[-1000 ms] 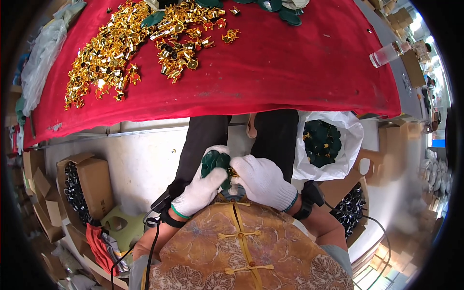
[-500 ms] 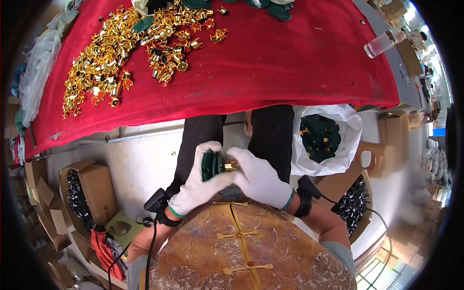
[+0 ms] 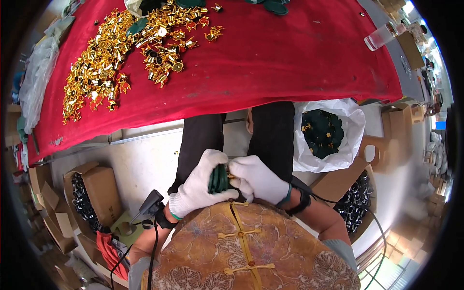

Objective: Assembling small gold-colored plastic components into green plastic housings at a factory workstation.

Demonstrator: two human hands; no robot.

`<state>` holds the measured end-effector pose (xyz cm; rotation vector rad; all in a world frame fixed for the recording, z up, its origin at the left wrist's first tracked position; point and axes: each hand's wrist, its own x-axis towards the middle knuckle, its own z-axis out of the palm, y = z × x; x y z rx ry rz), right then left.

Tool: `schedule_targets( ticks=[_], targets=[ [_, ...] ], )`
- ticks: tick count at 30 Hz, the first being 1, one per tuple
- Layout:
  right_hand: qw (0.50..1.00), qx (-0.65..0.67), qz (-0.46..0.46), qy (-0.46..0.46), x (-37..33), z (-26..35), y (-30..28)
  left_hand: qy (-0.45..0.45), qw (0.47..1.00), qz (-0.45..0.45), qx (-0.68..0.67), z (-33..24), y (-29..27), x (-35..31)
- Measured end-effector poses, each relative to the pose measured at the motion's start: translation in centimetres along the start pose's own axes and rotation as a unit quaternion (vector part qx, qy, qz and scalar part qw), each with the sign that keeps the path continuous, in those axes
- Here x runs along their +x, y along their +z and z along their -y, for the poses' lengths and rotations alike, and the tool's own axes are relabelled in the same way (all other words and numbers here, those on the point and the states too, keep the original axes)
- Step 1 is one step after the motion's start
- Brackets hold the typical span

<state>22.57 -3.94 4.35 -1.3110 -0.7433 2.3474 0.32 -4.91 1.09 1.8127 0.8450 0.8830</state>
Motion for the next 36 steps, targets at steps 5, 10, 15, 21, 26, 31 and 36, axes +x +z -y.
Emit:
schedule_targets(
  ticks=[5,10,15,21,26,31,36],
  targets=[
    [0.989,-0.128,-0.032,-0.059,0.6,0.0,-0.6,-0.085,0.996,-0.006,-0.031,-1.2,-0.1,0.3],
    [0.719,-0.555,-0.115,-0.402,0.5,-0.8,-0.7,-0.308,0.843,-0.088,-0.433,-2.2,-0.1,0.5],
    [0.706,-0.557,-0.123,-0.42,1.1,-2.3,-0.2,-0.3,0.855,-0.035,-0.421,-2.2,-0.5,0.4],
    [0.998,0.042,0.038,-0.019,1.0,0.1,-0.8,-0.073,0.996,-0.003,-0.047,-1.3,-0.8,1.5],
    [0.927,-0.29,-0.054,-0.231,1.3,0.2,-0.6,-0.046,0.997,-0.019,0.051,-2.1,-0.7,2.3],
    [0.715,-0.534,-0.09,-0.443,1.1,1.1,-0.8,-0.323,0.845,-0.091,-0.417,-3.6,-1.3,3.1],
    [0.698,-0.591,-0.1,-0.393,1.2,-0.1,-1.0,-0.357,0.809,-0.037,-0.466,-3.2,-1.3,2.8]
  ],
)
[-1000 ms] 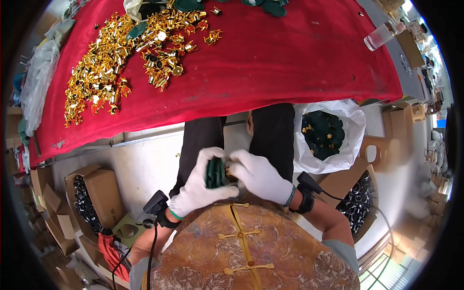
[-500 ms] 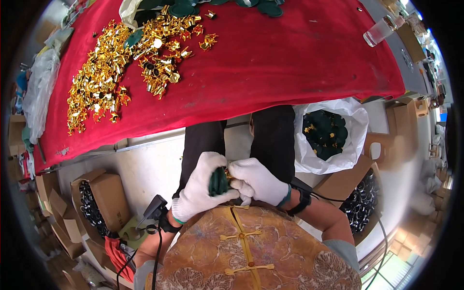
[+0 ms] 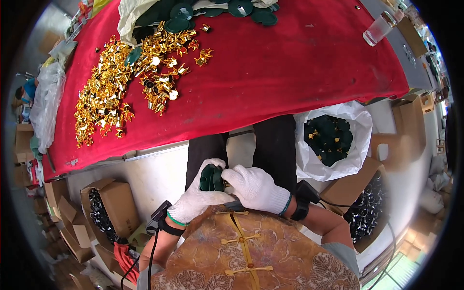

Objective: Assembling small gold-colored plastic components into green plastic housings at a factory workstation.

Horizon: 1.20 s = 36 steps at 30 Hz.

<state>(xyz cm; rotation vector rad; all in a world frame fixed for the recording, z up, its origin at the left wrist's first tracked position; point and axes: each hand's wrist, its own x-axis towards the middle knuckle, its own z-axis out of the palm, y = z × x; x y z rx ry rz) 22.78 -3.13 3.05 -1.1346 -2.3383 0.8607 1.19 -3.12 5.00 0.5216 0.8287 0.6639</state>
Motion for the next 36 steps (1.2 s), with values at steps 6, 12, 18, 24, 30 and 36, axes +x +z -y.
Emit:
schedule_targets(
  ticks=[6,12,18,24,30,36],
  targets=[
    [0.889,0.413,-0.044,0.194,-0.2,-0.1,0.7,0.223,0.885,0.02,0.407,-0.4,-0.1,0.9],
    [0.633,0.704,0.124,0.298,-0.6,-3.5,0.2,0.319,0.701,0.062,0.635,-0.8,0.7,2.3],
    [0.993,0.082,-0.08,0.001,0.4,-1.6,-0.7,0.064,0.975,-0.083,0.198,-1.0,1.6,1.4],
    [0.994,0.077,-0.071,0.027,-0.2,-0.8,0.3,-0.023,0.999,-0.019,-0.018,-0.5,0.9,0.5],
    [0.606,0.71,0.137,0.331,0.5,-1.7,-1.2,0.306,0.799,0.026,0.517,-0.4,-0.3,0.8],
    [0.784,0.549,0.084,0.278,0.7,-0.8,-0.5,0.294,0.797,0.003,0.527,-0.5,0.3,1.1]
  ],
)
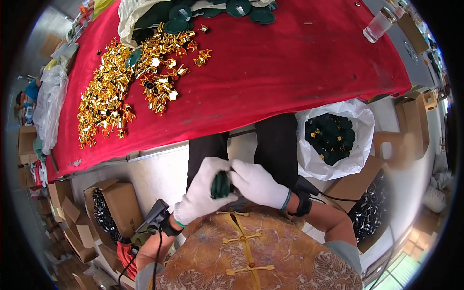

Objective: Assembling small gold-colored plastic components into green plastic housings at a factory workstation.

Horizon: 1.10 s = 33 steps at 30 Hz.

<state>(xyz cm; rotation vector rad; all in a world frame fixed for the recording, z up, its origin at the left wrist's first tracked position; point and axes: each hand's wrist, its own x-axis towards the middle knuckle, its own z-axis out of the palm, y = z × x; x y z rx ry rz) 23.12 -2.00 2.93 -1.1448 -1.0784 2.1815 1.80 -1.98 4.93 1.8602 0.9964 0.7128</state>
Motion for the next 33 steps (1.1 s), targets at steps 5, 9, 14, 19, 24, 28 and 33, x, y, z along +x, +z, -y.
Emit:
schedule_targets(
  ticks=[5,9,14,19,24,28,33],
  targets=[
    [0.791,-0.488,-0.108,-0.354,0.3,0.1,-0.1,-0.282,0.854,-0.05,-0.435,-0.5,-0.3,-0.4],
    [0.763,-0.538,-0.113,-0.34,0.2,-0.9,0.1,-0.316,0.699,-0.02,-0.641,0.2,0.4,-1.5],
    [0.841,-0.43,-0.135,-0.299,0.3,-1.6,0.8,-0.31,0.774,-0.026,-0.552,-0.4,0.8,-1.5],
    [0.978,0.178,0.056,0.092,-0.1,-0.6,-0.6,-0.019,0.999,0.027,-0.013,-0.1,0.2,-1.0],
    [0.999,0.005,-0.012,0.034,0.0,-1.6,-0.1,-0.04,0.997,-0.014,-0.059,-0.3,0.8,-0.6],
    [0.829,-0.488,-0.085,-0.261,-0.4,0.3,0.3,-0.303,0.767,-0.115,-0.555,-0.5,0.4,-0.9],
    [0.793,-0.536,-0.094,-0.275,-0.2,-1.4,0.6,-0.334,0.758,-0.057,-0.558,-0.5,0.9,-1.4]
  ],
)
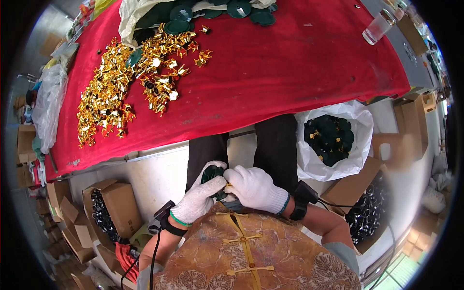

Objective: Assembling small gold-colored plastic components into green plastic housings at a factory workstation.

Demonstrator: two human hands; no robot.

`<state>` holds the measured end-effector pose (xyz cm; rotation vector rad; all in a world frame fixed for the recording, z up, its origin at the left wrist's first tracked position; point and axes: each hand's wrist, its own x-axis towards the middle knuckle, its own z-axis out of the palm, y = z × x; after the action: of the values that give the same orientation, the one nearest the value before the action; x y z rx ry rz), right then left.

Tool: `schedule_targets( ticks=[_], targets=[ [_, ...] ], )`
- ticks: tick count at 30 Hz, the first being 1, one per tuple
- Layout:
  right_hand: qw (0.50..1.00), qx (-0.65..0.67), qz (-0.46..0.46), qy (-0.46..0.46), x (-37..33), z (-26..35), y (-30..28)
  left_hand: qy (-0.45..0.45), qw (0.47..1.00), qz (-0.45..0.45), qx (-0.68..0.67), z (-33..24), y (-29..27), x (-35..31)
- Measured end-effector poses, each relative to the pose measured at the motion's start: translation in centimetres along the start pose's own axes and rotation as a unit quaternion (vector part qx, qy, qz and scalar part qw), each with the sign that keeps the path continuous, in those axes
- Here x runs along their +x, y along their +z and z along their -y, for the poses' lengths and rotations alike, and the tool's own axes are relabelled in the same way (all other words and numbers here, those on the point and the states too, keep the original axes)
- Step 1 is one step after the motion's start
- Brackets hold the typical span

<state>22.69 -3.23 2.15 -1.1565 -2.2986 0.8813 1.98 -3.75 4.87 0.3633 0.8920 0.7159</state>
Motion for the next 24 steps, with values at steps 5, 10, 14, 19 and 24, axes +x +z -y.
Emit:
schedule_targets(
  ticks=[5,10,14,19,24],
  targets=[
    [0.971,0.22,-0.078,0.044,0.1,-0.7,0.6,0.184,0.929,0.05,0.318,-0.4,-0.1,0.0],
    [0.634,0.68,0.121,0.346,-0.1,-1.9,0.8,0.415,0.652,0.093,0.628,-1.2,1.0,0.7],
    [0.931,0.324,0.013,0.167,0.4,-1.1,0.3,0.174,0.921,-0.054,0.344,0.5,1.0,0.1],
    [0.999,0.034,-0.006,-0.003,0.7,-0.1,-0.1,0.081,0.995,-0.048,0.016,0.4,0.1,0.2],
    [0.999,0.026,0.011,0.033,0.0,0.0,0.0,0.04,0.996,0.02,0.081,-0.7,0.4,-0.4]
  ],
)
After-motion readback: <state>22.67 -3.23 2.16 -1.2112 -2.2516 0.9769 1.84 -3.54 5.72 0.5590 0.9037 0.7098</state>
